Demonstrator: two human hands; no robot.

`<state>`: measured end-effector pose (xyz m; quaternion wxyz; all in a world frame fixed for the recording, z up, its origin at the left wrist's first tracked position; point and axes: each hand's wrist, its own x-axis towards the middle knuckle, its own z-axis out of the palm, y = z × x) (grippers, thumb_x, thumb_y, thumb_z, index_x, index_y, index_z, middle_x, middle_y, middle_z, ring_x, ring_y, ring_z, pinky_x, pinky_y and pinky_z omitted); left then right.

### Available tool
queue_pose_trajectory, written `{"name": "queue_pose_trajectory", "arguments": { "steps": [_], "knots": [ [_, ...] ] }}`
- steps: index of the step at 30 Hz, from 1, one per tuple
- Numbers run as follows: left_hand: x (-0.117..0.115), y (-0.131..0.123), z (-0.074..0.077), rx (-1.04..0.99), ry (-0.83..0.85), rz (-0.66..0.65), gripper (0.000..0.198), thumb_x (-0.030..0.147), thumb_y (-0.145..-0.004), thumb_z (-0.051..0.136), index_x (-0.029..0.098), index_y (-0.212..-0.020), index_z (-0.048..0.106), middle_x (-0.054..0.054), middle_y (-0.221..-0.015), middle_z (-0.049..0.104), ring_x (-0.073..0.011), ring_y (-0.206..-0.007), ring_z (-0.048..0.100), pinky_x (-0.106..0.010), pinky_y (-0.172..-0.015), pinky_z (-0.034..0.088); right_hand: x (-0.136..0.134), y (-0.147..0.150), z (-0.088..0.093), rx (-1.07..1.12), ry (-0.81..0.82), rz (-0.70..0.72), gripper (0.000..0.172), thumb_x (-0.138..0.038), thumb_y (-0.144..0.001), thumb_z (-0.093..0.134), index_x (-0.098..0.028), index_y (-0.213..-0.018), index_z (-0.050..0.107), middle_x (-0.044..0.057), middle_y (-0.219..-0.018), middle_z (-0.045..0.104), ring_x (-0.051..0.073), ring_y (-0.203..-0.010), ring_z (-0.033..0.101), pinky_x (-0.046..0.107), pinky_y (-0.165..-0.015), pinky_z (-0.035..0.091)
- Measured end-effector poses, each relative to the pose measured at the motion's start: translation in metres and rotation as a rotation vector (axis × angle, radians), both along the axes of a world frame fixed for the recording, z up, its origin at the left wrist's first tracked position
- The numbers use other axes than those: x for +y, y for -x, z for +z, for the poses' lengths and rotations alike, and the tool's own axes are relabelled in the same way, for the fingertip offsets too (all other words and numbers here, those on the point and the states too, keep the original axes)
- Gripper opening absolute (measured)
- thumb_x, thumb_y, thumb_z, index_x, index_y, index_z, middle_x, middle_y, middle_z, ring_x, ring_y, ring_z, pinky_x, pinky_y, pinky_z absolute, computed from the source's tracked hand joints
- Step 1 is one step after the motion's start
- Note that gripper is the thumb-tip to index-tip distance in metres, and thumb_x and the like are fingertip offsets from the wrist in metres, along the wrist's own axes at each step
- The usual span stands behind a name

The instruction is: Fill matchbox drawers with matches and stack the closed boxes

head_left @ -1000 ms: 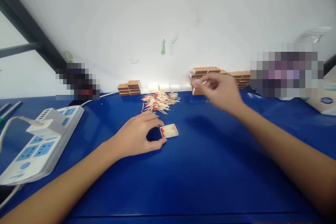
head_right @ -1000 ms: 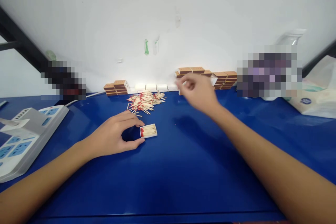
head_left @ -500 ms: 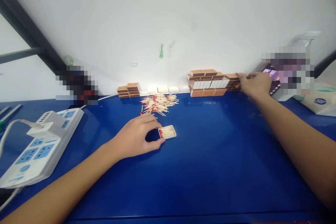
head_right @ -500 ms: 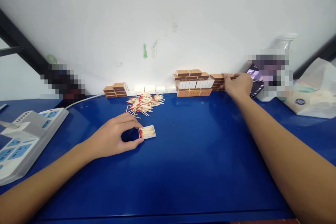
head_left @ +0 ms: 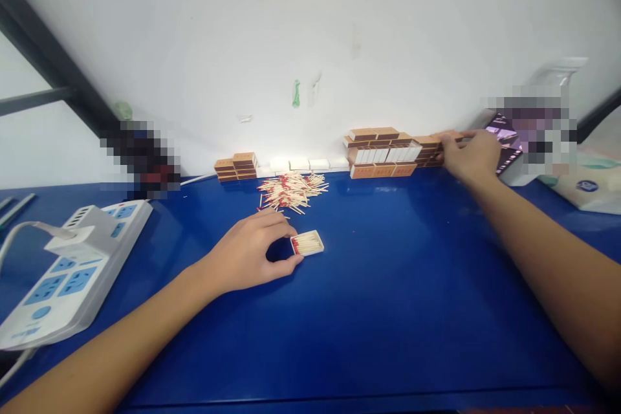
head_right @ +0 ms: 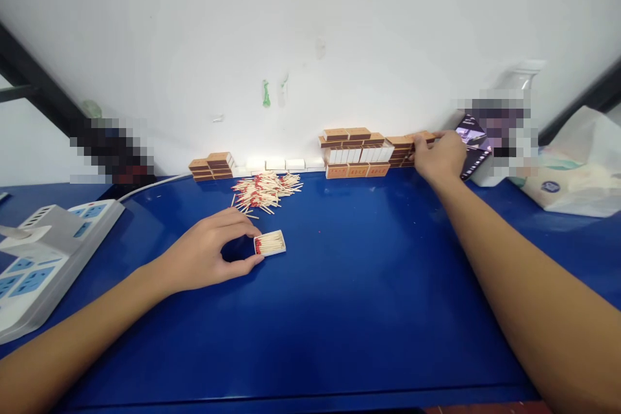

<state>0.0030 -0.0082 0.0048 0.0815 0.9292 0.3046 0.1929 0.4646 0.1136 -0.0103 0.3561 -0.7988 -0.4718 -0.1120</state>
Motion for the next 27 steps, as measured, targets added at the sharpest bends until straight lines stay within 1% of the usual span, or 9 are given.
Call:
{"name": "queue_pose_trajectory", "arguments": {
  "steps": [2,4,8,12,15,17,19,23,27],
  "knots": [
    [0.0,0.0,0.0,0.001,-0.001,0.001,0.021,0.036,-0.092,0.068,0.02,-0.106,0.072,-0.006,-0.097,0.072,-0.0221,-0.09,0.065,-0.039,-0.082,0.055,0.0,0.0,-0.001,0.021,-0.026,-0.078,0.045,-0.035,-0.098,0.058,-0.002,-0.128,0.062,0.029,-0.107,0.069,0.031,-0.092,0.057,0.041,-0.079,0.035],
    [0.001,0.0,0.0,-0.002,-0.003,0.001,0.021,0.035,-0.092,0.068,0.02,-0.106,0.072,-0.006,-0.097,0.072,-0.0222,-0.09,0.065,-0.039,-0.083,0.055,-0.001,0.001,-0.001,0.056,-0.035,-0.123,0.047,-0.038,-0.097,0.06,-0.004,-0.13,0.061,0.029,-0.112,0.068,0.031,-0.095,0.057,0.04,-0.08,0.034],
    [0.0,0.0,0.001,0.005,-0.002,0.002,0.022,0.036,-0.092,0.068,0.02,-0.106,0.072,-0.006,-0.097,0.072,-0.0226,-0.091,0.065,-0.039,-0.082,0.055,-0.005,0.003,0.001,0.077,-0.042,-0.127,0.041,-0.038,-0.099,0.058,-0.008,-0.125,0.063,0.023,-0.106,0.07,0.029,-0.093,0.058,0.038,-0.081,0.035],
    [0.0,0.0,0.001,0.014,0.01,0.003,0.022,0.036,-0.092,0.068,0.019,-0.105,0.072,-0.006,-0.097,0.072,-0.0223,-0.091,0.065,-0.039,-0.084,0.055,-0.011,0.007,0.003,-0.047,-0.06,-0.083,0.039,-0.04,-0.101,0.053,-0.012,-0.126,0.062,0.02,-0.104,0.071,0.03,-0.091,0.059,0.039,-0.083,0.034],
    [0.0,0.0,0.001,0.014,0.006,0.002,0.023,0.036,-0.092,0.068,0.018,-0.106,0.072,-0.006,-0.097,0.072,-0.0222,-0.091,0.065,-0.039,-0.084,0.055,-0.014,0.011,0.001,-0.197,-0.09,-0.047,0.039,-0.038,-0.103,0.047,-0.011,-0.128,0.06,0.024,-0.108,0.068,0.032,-0.099,0.059,0.041,-0.095,0.032],
    [0.0,0.0,0.001,0.012,0.002,0.006,0.023,0.036,-0.092,0.068,0.018,-0.106,0.072,-0.006,-0.097,0.072,-0.0222,-0.091,0.065,-0.04,-0.084,0.055,-0.014,0.012,-0.003,-0.255,-0.115,-0.015,0.039,-0.034,-0.104,0.041,-0.01,-0.13,0.059,0.024,-0.111,0.067,0.032,-0.105,0.058,0.041,-0.106,0.026],
    [0.0,0.001,0.001,0.013,-0.001,0.011,0.023,0.036,-0.092,0.068,0.018,-0.106,0.072,-0.006,-0.096,0.072,-0.0224,-0.091,0.065,-0.04,-0.083,0.055,-0.013,0.011,-0.009,-0.281,-0.13,-0.002,0.041,-0.032,-0.106,0.036,-0.008,-0.132,0.058,0.025,-0.114,0.066,0.032,-0.107,0.058,0.041,-0.111,0.021],
    [0.0,0.001,0.001,0.011,-0.005,0.005,0.025,0.038,-0.092,0.068,0.017,-0.106,0.072,-0.006,-0.095,0.072,-0.0224,-0.091,0.065,-0.039,-0.082,0.055,-0.007,0.009,-0.018,-0.264,-0.115,-0.05,0.045,-0.03,-0.106,0.032,-0.003,-0.132,0.056,0.03,-0.118,0.064,0.033,-0.108,0.058,0.044,-0.111,0.018],
    [0.001,0.001,0.0,0.01,-0.003,0.002,0.024,0.037,-0.092,0.068,0.018,-0.106,0.072,-0.006,-0.095,0.072,-0.0219,-0.09,0.064,-0.038,-0.082,0.055,0.001,0.007,-0.019,-0.219,-0.056,-0.082,0.042,-0.025,-0.104,0.037,-0.001,-0.134,0.052,0.028,-0.115,0.065,0.034,-0.109,0.057,0.048,-0.105,0.023]
  ]
}}
